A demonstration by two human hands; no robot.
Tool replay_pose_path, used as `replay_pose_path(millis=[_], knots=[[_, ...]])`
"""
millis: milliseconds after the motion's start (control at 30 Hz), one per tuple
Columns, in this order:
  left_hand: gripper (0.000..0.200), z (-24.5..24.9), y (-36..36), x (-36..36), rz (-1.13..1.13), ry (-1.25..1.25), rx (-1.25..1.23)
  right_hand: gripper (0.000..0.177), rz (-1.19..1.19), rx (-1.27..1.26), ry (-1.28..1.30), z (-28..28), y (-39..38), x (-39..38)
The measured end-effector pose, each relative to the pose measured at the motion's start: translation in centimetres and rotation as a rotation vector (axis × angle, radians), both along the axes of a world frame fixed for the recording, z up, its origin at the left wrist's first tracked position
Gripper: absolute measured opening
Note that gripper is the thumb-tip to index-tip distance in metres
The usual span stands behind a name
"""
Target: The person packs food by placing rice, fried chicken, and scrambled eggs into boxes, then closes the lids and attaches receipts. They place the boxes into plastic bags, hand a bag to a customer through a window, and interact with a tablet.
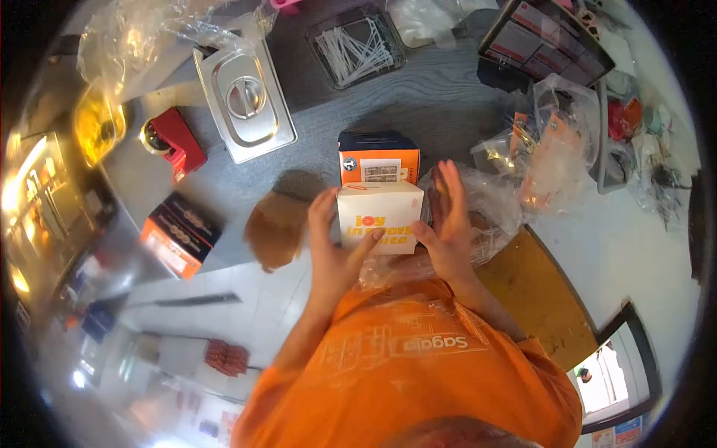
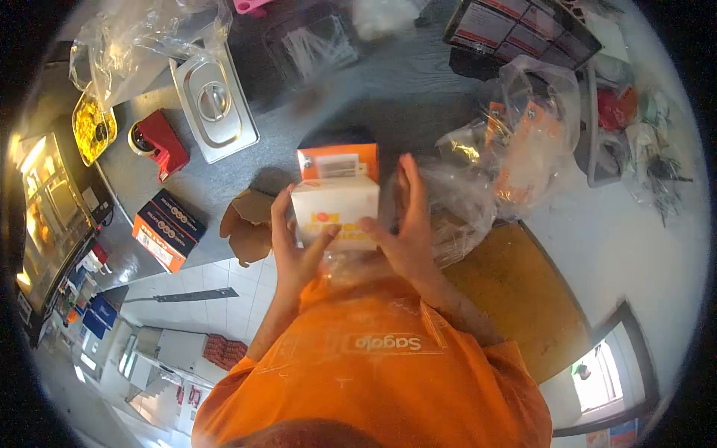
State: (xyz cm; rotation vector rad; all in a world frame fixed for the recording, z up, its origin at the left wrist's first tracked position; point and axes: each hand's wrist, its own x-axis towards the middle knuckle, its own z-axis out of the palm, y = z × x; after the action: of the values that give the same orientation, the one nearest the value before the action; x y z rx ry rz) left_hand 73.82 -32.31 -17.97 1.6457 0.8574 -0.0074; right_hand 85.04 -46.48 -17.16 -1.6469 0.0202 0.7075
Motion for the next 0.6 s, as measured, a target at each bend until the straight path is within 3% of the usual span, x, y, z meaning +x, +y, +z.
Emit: replay_pose_path(millis=[67,133,167,200,267,333,400,433,500,567,600], knots=[[0.072,-1.7,0.2,0.3,-0.105,-0.042,0.130,0.077,0.009,0.005,0.127,-3.3,-0.7,-1.1],[0.068,-3.9,0.0,1.3,0.440,-0.177,-0.635,0.078,0.014,0.012,0.239,-4.0,-0.6,-0.4],[0.068,-5.2,-0.1,1.2,0.422,-0.193,-0.643,0.074,0.051,0.072,0.441,-3.6,-0.1,0.2],[0.070,-6.8,0.2,0.8,0.447,-0.145,-0.867,0.070,0.092,0.138,0.639,-3.1,0.6,0.8],[0.075,-7.2,1.1,0.6,0.429,-0.100,-1.089,0.066,0.086,0.193,0.602,-2.6,1.8,1.0],[0.075,-6.8,1.9,0.2,0.242,-0.168,-1.103,0.062,0.051,0.248,0.560,-1.3,2.9,0.7],[0.074,-5.6,2.7,-0.5,0.170,-0.203,-1.079,0.066,0.142,0.344,0.252,0.4,3.2,0.5],[0.074,-4.5,3.3,-1.0,0.157,-0.218,-1.064,0.066,0.106,0.339,0.238,2.4,2.6,0.0],[0.073,-2.3,4.1,-1.7,0.138,-0.243,-1.039,0.078,0.112,0.401,0.198,6.9,1.8,-1.5],[0.073,-0.2,4.4,-2.1,0.055,-0.239,-1.046,0.079,0.099,0.190,-0.119,7.6,-0.3,-4.5],[0.073,0.4,4.2,-1.8,-0.017,-0.207,-1.066,0.079,0.085,0.190,-0.134,8.6,-1.6,-5.9]])
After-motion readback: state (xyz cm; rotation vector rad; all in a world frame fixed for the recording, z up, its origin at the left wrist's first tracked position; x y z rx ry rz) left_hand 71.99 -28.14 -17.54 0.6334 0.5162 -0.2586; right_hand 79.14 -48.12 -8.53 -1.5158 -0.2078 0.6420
